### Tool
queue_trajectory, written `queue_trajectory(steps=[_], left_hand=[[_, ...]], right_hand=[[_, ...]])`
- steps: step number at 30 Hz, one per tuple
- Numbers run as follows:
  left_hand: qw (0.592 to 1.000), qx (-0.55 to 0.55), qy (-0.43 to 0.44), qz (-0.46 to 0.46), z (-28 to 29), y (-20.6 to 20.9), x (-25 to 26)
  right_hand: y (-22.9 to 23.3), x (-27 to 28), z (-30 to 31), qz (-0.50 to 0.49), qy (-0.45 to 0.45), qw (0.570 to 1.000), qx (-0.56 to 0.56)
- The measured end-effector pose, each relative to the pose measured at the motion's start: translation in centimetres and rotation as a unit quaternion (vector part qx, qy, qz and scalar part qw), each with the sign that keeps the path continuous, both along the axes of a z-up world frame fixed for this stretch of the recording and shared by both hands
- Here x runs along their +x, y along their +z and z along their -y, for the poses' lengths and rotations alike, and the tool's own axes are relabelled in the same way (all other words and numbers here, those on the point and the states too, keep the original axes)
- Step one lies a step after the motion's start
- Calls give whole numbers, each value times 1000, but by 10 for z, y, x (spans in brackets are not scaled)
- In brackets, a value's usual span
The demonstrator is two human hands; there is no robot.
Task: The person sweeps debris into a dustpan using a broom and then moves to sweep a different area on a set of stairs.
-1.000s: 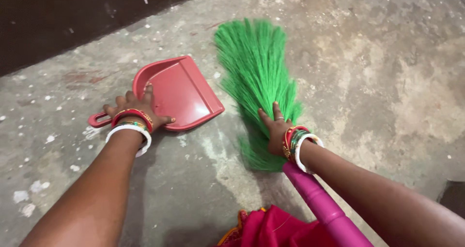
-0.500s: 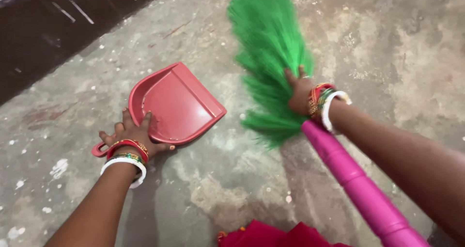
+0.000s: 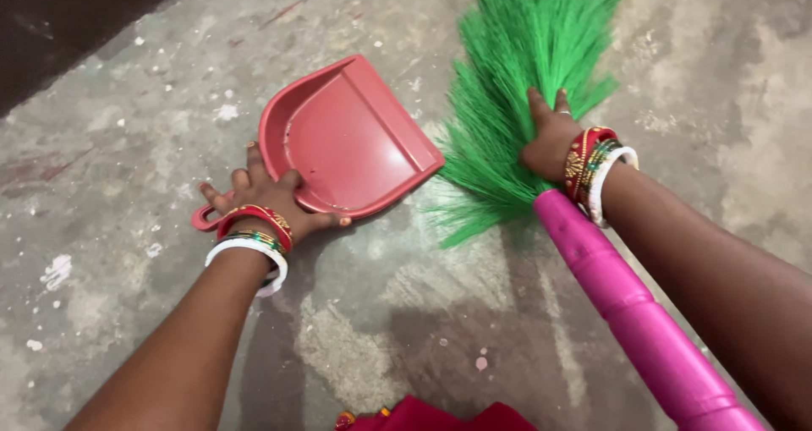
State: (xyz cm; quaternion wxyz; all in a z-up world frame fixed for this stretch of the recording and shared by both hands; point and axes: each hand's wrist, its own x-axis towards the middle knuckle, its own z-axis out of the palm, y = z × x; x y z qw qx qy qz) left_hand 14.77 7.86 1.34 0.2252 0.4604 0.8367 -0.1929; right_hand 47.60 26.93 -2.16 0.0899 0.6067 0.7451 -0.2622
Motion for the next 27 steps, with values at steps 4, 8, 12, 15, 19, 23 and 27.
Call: queue_trajectory(steps=[4,8,12,15,19,23,27], left_hand=[[999,44,25,-7,5,2,3],[998,56,41,8,3,7,0],[999,9,48,-3,-6,17,0],[999,-2,45,-7,-19,21,7],[1000,-6,10,-8,-49,5,22],[996,-66,-46,-26,-68,-14,50],[987,-131,-67,-60,-85,-22,56]], right_hand=[[9,-18,8,-33,17,999,19],[6,-47,38,-81,70,994,-4],[24,-28,23,-131,76,988,44],[31,13,-9,-139,38,987,71],[8,41,-24,-105,26,992,60],[-11,8,-5,-12,9,997,-71],[-2,8,3,40,18,988,-150]])
